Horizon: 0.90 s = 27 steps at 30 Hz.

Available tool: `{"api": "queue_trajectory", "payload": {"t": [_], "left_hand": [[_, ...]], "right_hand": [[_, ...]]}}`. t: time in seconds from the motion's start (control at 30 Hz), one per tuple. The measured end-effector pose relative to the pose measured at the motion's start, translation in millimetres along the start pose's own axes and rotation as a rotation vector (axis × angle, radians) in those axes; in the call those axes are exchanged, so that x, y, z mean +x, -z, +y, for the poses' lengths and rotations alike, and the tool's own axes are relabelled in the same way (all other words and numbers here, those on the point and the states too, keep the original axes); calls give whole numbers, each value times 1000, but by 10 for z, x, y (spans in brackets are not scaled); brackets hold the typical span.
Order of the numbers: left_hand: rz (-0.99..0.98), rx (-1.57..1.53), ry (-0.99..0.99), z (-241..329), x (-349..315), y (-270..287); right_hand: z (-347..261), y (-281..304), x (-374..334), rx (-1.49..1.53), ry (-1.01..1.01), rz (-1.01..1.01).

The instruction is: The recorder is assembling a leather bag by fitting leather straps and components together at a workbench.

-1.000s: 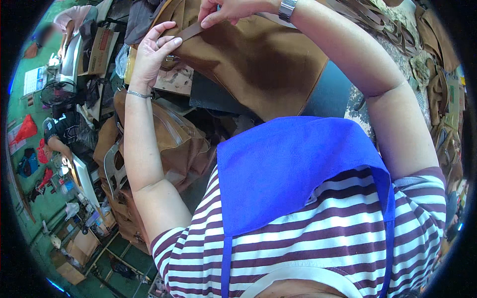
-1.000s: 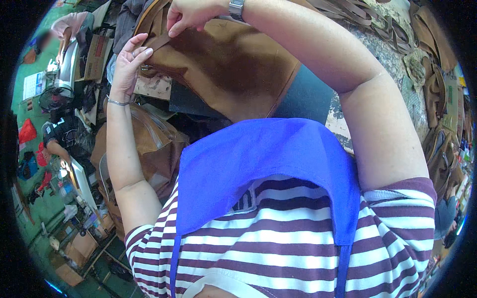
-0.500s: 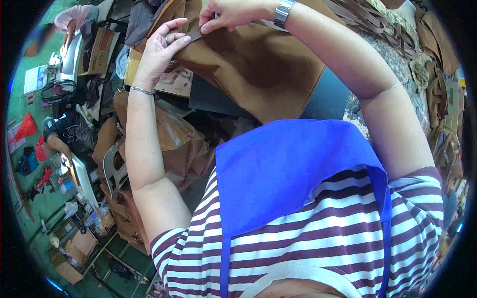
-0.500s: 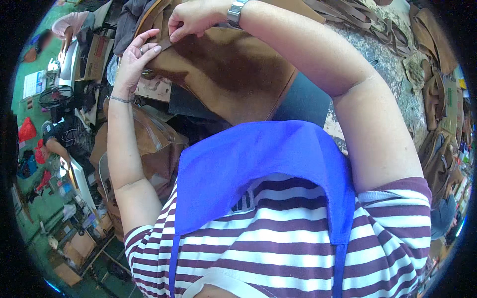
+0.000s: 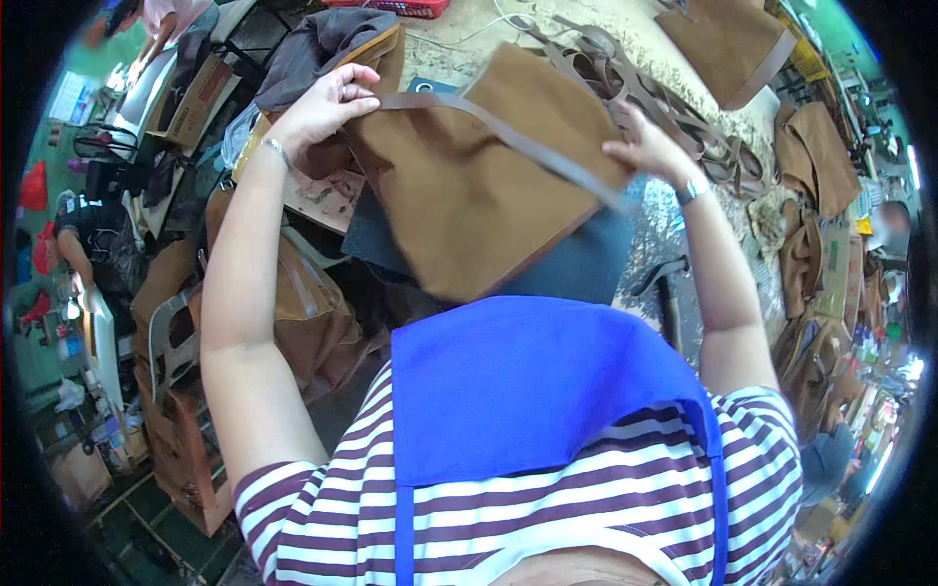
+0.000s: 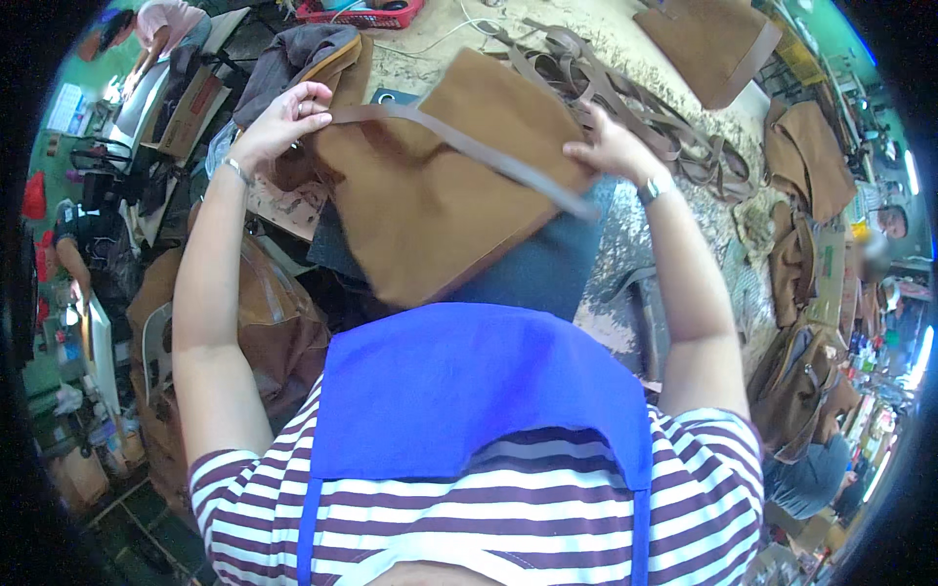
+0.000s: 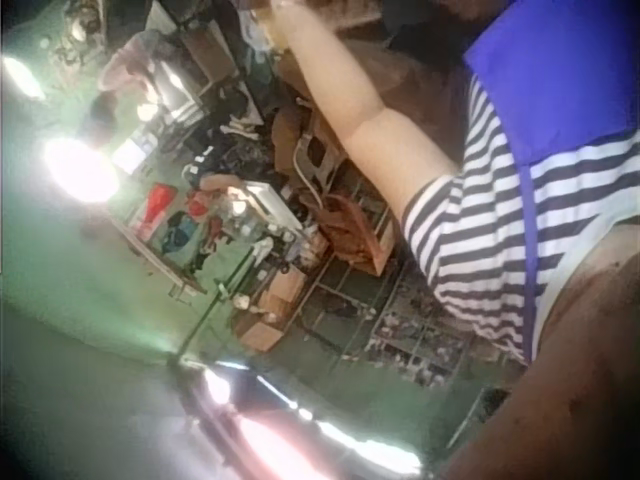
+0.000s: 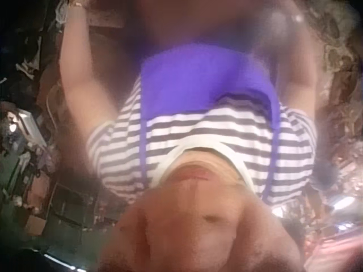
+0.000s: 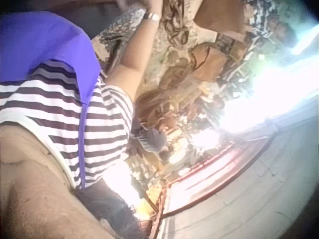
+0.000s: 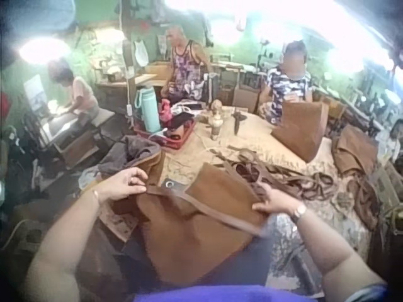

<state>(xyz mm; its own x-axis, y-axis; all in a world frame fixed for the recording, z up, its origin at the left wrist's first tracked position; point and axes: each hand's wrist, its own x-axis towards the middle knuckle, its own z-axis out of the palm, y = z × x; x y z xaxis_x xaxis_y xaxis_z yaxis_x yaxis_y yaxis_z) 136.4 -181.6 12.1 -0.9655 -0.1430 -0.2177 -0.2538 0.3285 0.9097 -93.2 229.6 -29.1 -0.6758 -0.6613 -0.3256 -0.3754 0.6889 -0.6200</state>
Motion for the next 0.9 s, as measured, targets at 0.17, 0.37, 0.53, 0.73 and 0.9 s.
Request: {"api": "queue_trajectory", "payload": {"t": [0.17,0.37,0.53,0.73,0.9], "left_hand": [[-180,195,-9,126,293,-58],[-321,117,-41,314,462,-386],[-358,113,35,282,533,-336],[-375,202,44,212,677,-307],[-331,204,-2,158,588,-270]], "right_hand": [[-164,5,-794,-19,-34,-256],[-315,158,-1061,-634,309,340],[-1216,-421,-516,-165,339,193],[-1227,-468,-99,366,145,-241],[-977,659,-280,47,125,155]]}}
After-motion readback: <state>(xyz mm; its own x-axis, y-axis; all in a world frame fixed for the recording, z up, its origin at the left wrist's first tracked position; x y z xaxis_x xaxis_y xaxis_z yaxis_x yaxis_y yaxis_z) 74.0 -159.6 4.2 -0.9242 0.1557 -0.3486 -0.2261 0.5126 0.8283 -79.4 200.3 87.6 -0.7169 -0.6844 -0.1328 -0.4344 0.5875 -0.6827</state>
